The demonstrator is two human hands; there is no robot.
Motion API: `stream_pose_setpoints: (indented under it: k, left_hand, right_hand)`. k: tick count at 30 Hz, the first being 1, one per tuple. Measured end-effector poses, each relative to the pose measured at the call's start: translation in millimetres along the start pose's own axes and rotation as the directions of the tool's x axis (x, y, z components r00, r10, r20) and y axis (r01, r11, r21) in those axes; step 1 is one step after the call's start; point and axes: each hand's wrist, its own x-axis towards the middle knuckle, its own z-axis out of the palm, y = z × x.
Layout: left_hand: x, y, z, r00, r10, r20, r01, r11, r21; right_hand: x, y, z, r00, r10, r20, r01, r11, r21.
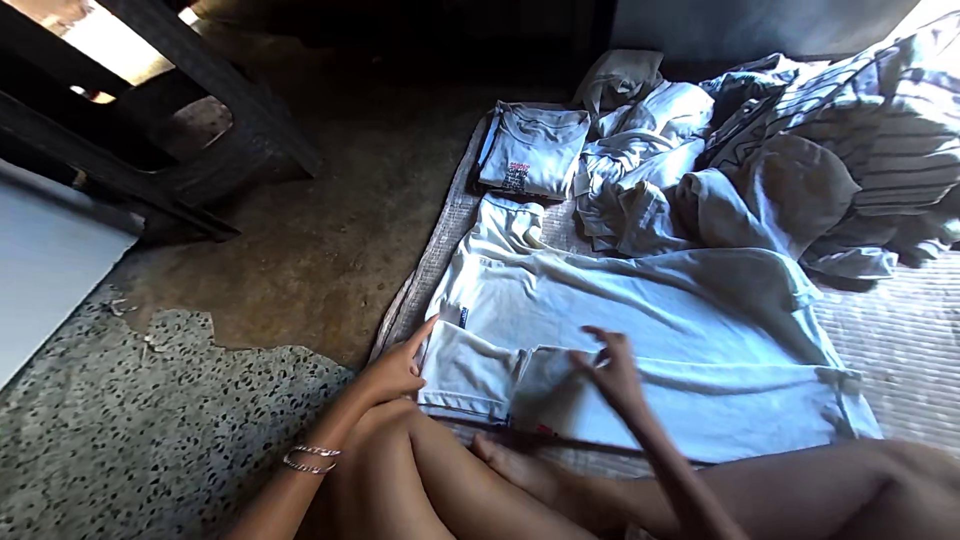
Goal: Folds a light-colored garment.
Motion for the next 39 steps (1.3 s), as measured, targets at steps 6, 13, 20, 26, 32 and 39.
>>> stream_pose_setpoints:
  k: [6,13,20,26,32,39]
  left_hand:
    - [58.6,31.0,-29.3,0.898,-0.089,-0.430,-0.096,0.916,-0.390]
    - [199.3,94.0,-44.7,0.853,-0.256,-0.455,-0.083,0.794,-0.603]
    - [212.9,124.2,-70.5,0.885,-0.331,-0.327,-0.034,0.655,-0.755]
    - [95.6,83.0,-106.2,0.905,0.053,-0.422,-0.353,0.649,-0.674]
    - [-24.0,-11.8,-55.8,0.979,0.151,-0.134,-0.195,0.885,-0.422]
    - [-30.7,-6.2,-24.9,0.991,-0.078,0.107,0.093,0.985,-0.146]
  right_hand:
    - [93.7,63.8,-182.6,0.954,-0.190,-0.231,0.050,0.861,-0.505]
    - [115.1,104.5,-225.0,0.952,-0.276,-0.129,0.148,0.789,-0.596]
    - [131.7,113.2,-240.3,0.977,-0.163,-0.134,0.089,0.894,-0.440]
    - [58.2,102.1,-299.9,0.978,-0.206,0.022,0.189,0.846,-0.498]
    - [-38.1,129.6,-257.1,0.991,-0.099,0.094,0.135,0.825,-0.549]
    - [-68.0,128.0,-250.6,0.979,0.134,0.151,-0.022,0.814,-0.580]
